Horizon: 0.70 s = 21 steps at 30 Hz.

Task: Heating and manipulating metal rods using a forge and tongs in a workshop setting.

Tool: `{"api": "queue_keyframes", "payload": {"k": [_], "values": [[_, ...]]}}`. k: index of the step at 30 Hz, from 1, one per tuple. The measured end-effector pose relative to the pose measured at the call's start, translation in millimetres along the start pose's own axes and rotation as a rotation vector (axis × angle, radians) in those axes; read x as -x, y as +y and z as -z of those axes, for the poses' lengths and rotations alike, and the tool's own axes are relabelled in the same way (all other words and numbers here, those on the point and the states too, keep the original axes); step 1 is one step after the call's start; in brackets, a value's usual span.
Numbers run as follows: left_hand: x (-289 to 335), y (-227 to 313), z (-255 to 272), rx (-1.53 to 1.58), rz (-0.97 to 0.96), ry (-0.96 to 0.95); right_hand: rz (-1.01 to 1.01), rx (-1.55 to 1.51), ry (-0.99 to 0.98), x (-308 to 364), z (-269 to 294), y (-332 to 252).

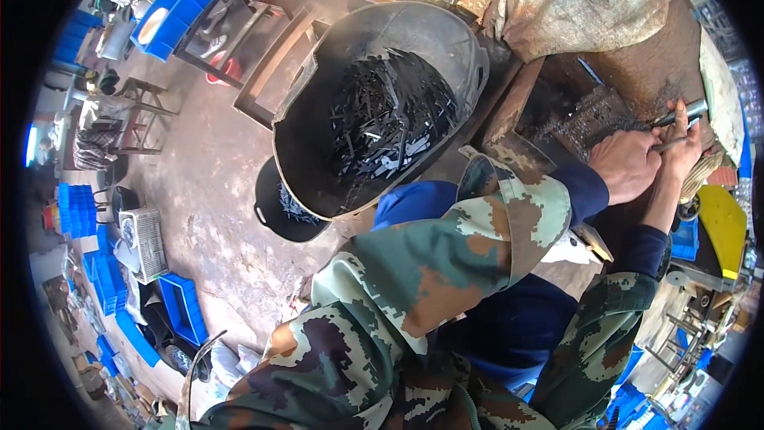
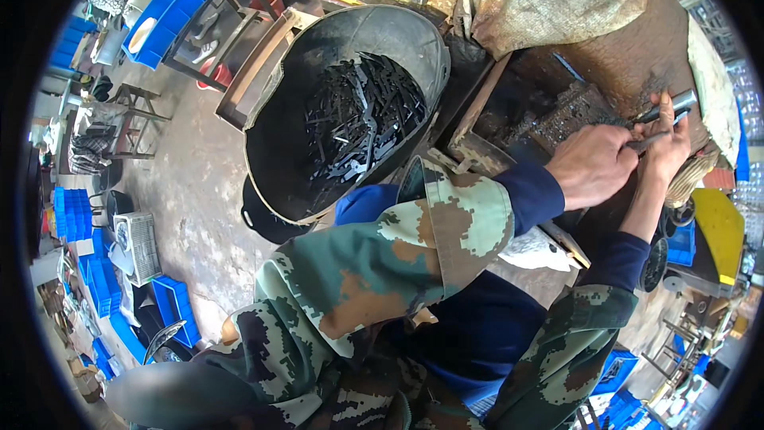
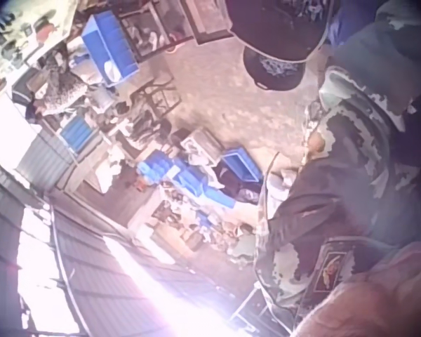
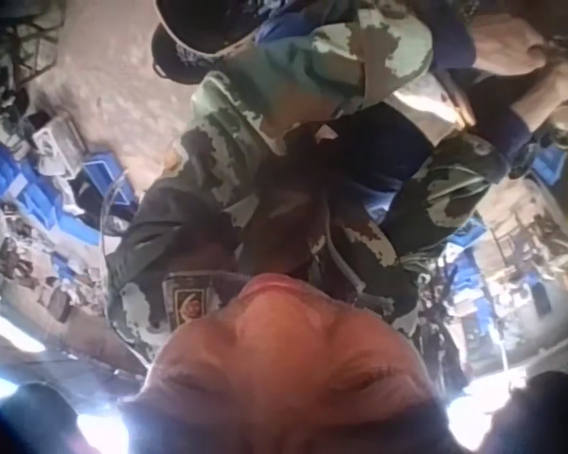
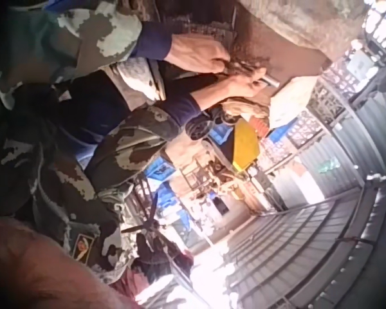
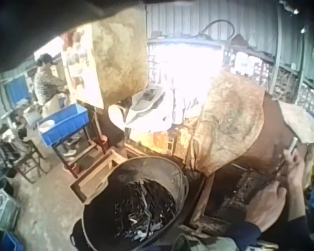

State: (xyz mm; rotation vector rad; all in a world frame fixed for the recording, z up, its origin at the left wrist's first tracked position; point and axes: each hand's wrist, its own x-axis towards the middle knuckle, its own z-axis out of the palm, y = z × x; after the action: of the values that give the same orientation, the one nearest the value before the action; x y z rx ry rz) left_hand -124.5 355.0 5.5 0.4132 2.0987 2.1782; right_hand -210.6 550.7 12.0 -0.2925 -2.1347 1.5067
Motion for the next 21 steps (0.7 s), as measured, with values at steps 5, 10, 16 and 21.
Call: {"api": "queue_keyframes", "payload": {"k": [5, 10, 16, 21], "values": [[-1.1, 5.8, -2.9, 0.056, -0.071, -0.010, -0.032, -0.036, 0.011, 1.7, -7.0, -3.3], [-1.5, 19.8, 2.2, 0.088, -0.165, 0.045, 0.039, -0.087, -0.014, 0.1, -4.5, -18.1], [-0.7, 24.8, 16.0, 0.214, -0.177, 0.080, 0.130, -0.037, -0.048, -5.9, 5.5, 3.2], [-1.9, 25.4, 19.0, 0.117, -0.134, 0.069, 0.138, 0.097, -0.014, -4.2, 4.5, 0.5]]}}
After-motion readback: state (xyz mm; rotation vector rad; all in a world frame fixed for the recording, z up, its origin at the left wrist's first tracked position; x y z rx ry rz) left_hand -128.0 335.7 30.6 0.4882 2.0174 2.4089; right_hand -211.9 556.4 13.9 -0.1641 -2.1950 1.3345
